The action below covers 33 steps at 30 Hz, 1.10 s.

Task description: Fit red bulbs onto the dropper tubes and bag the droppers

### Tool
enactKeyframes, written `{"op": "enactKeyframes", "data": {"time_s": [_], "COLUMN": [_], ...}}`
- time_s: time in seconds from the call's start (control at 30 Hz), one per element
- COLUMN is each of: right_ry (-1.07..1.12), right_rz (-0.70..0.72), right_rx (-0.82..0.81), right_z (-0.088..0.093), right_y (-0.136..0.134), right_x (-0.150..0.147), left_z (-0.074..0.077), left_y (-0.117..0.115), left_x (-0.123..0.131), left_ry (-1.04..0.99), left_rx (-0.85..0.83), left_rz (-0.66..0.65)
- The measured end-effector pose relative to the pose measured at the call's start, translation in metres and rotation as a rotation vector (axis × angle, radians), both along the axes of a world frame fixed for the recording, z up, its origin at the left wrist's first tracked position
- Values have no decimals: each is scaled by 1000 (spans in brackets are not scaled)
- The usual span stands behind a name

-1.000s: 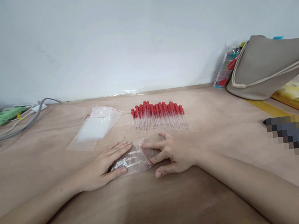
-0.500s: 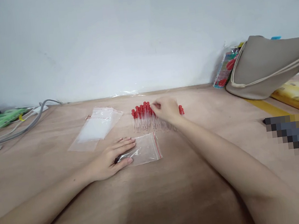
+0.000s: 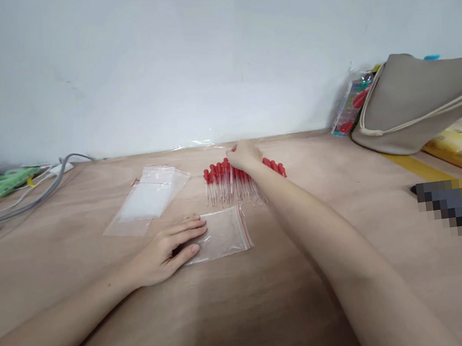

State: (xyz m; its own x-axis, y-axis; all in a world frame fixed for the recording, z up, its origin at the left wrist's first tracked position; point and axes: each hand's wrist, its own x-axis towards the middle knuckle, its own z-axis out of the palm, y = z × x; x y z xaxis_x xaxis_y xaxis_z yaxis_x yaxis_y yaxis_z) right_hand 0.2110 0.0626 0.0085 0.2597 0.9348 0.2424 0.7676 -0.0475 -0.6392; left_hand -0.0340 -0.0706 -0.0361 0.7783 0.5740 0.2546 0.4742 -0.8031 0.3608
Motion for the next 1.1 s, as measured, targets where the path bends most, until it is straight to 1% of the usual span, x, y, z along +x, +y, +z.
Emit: {"op": "enactKeyframes", "data": {"time_s": [0.1, 0.17, 0.2, 0.27, 0.37, 0.47, 0.6, 0.7, 0.73, 0.8, 0.87, 0.93, 1.0, 1.1], "right_ry": [287, 491, 581, 713, 819, 933, 1077, 1148, 1156, 1117, 973, 769, 597, 455], "right_rz": [71, 86, 87, 79, 71, 52, 51, 101, 141, 266, 429, 581, 690, 798], "right_rx": [163, 297, 352, 400, 318, 237, 129, 72, 39, -67, -176, -227, -195, -37], "right_z": [7, 8, 7, -1, -20, -36, -45, -47, -48, -49, -50, -51, -51, -51], "right_y": [-11, -26, -35, -56, -88, -111, -125, -132, -134, -138, -140, -141, -140, -140], "right_x": [11, 20, 25, 36, 48, 49, 38, 34, 34, 38, 43, 45, 44, 39], "left_z": [1, 1, 1, 2, 2, 2, 3, 4, 5, 5, 5, 5, 5, 5], "left_y": [2, 4, 4, 5, 5, 5, 3, 0, -1, -3, -3, -2, -1, -1], "left_x": [-2, -4, -4, -5, -5, -5, -4, -3, -3, -3, -4, -4, -3, -3], "left_ry": [21, 23, 21, 18, 13, 12, 9, -19, -27, -35, -27, -21, -19, -20], "left_rx": [-8, -19, -26, -38, -38, -35, -57, -69, -69, -69, -75, -76, -75, -81], "left_rz": [-23, -42, -47, -48, -45, -47, -31, 40, 64, 93, 93, 91, 94, 90]}}
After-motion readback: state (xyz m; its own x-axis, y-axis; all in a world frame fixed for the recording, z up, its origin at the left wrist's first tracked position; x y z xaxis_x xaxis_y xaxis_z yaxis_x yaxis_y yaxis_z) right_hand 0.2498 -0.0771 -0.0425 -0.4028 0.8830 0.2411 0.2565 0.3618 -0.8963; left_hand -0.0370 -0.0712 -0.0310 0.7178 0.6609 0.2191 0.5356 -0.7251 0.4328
